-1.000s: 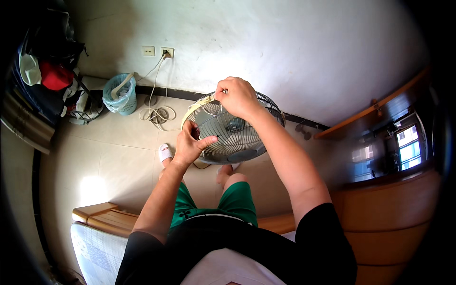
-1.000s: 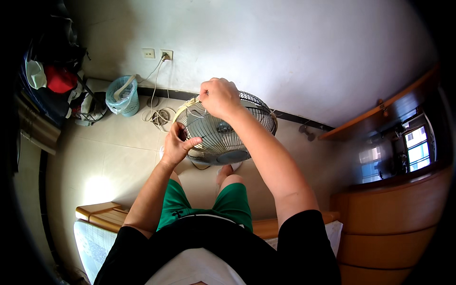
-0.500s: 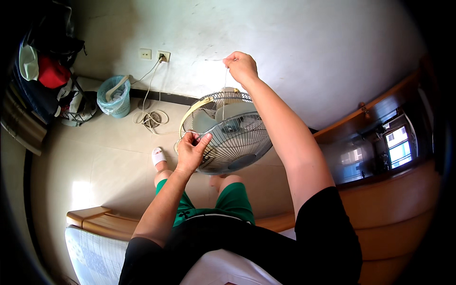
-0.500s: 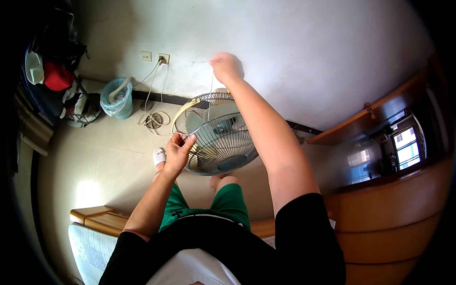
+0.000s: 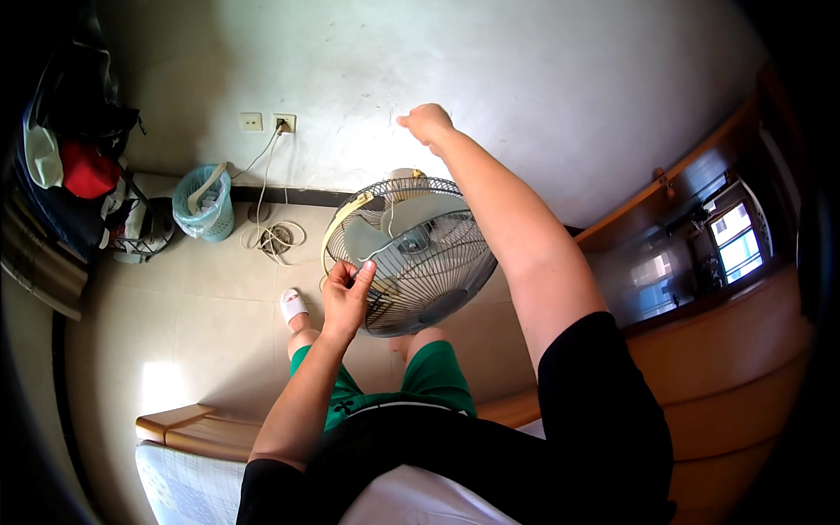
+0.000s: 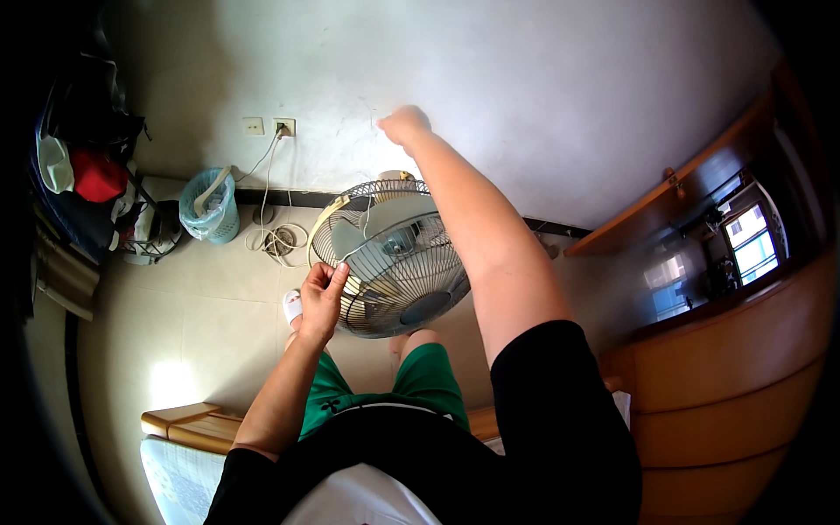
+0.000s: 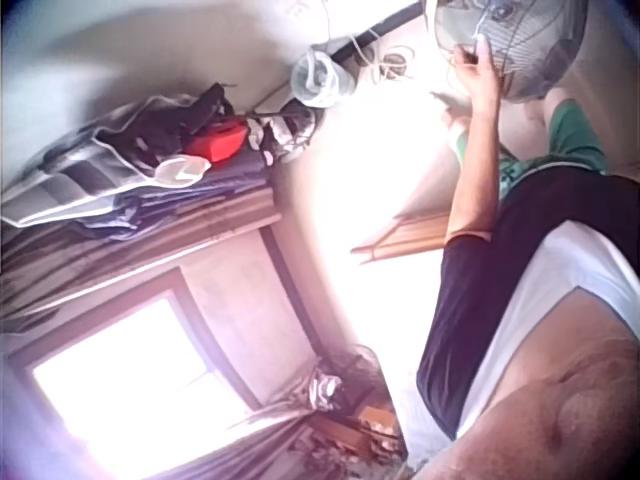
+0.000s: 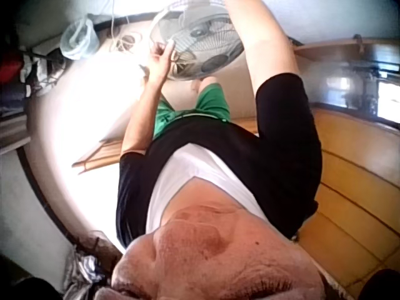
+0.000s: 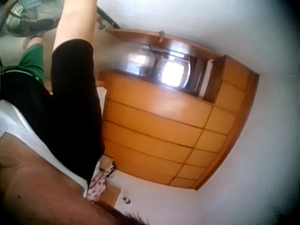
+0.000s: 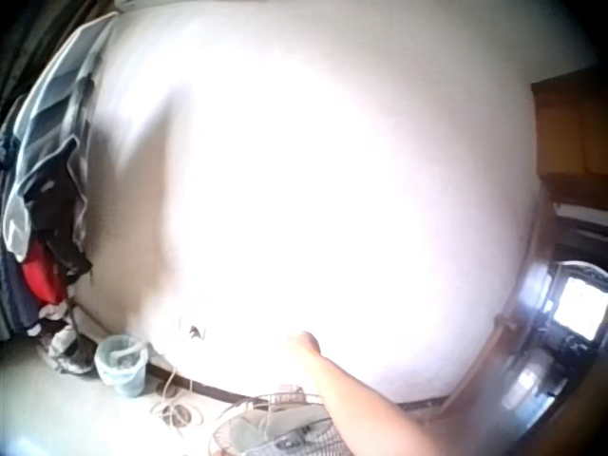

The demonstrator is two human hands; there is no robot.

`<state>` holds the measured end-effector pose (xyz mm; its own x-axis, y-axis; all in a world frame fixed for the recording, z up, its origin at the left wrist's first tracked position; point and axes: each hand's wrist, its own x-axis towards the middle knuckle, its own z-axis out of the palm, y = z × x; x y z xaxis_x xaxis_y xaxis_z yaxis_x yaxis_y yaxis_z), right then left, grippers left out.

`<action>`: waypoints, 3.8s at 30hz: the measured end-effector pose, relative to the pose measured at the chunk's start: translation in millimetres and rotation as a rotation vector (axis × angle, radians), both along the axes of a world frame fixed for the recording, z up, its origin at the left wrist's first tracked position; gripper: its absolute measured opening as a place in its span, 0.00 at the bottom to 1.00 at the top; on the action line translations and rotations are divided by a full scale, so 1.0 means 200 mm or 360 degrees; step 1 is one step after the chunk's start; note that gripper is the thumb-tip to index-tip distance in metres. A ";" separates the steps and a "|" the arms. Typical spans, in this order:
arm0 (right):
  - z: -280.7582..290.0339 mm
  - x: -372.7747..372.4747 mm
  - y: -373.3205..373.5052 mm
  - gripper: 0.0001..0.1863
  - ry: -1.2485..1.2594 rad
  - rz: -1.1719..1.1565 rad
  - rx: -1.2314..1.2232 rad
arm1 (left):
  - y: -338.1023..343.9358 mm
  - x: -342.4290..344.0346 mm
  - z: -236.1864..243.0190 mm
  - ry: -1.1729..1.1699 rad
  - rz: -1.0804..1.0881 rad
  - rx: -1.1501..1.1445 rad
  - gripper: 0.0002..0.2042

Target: The person attaches the front metal grill of a desk fan by hand, aligning the edges and securing the locking clips.

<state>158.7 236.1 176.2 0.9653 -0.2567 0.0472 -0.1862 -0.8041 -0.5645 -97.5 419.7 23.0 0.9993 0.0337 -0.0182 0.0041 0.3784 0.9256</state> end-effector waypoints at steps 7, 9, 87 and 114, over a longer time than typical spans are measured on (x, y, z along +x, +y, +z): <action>0.14 -0.54 0.11 0.12 -0.0124 0.1318 -0.0382 | 0.05 0.02 -0.04 0.0014 0.0004 0.0050 0.19; 0.11 -0.70 0.14 0.09 -0.0289 0.1502 -0.0746 | 0.05 0.02 -0.03 0.0011 0.0004 0.0014 0.19; -0.20 -0.94 -0.97 0.09 -0.0404 0.1274 -0.0252 | 0.18 0.36 0.12 0.0040 -0.0050 0.0090 0.10; -0.27 -1.08 -0.87 0.12 -0.0484 0.0809 -0.0133 | 0.17 0.37 0.12 -0.0139 0.0231 0.0295 0.16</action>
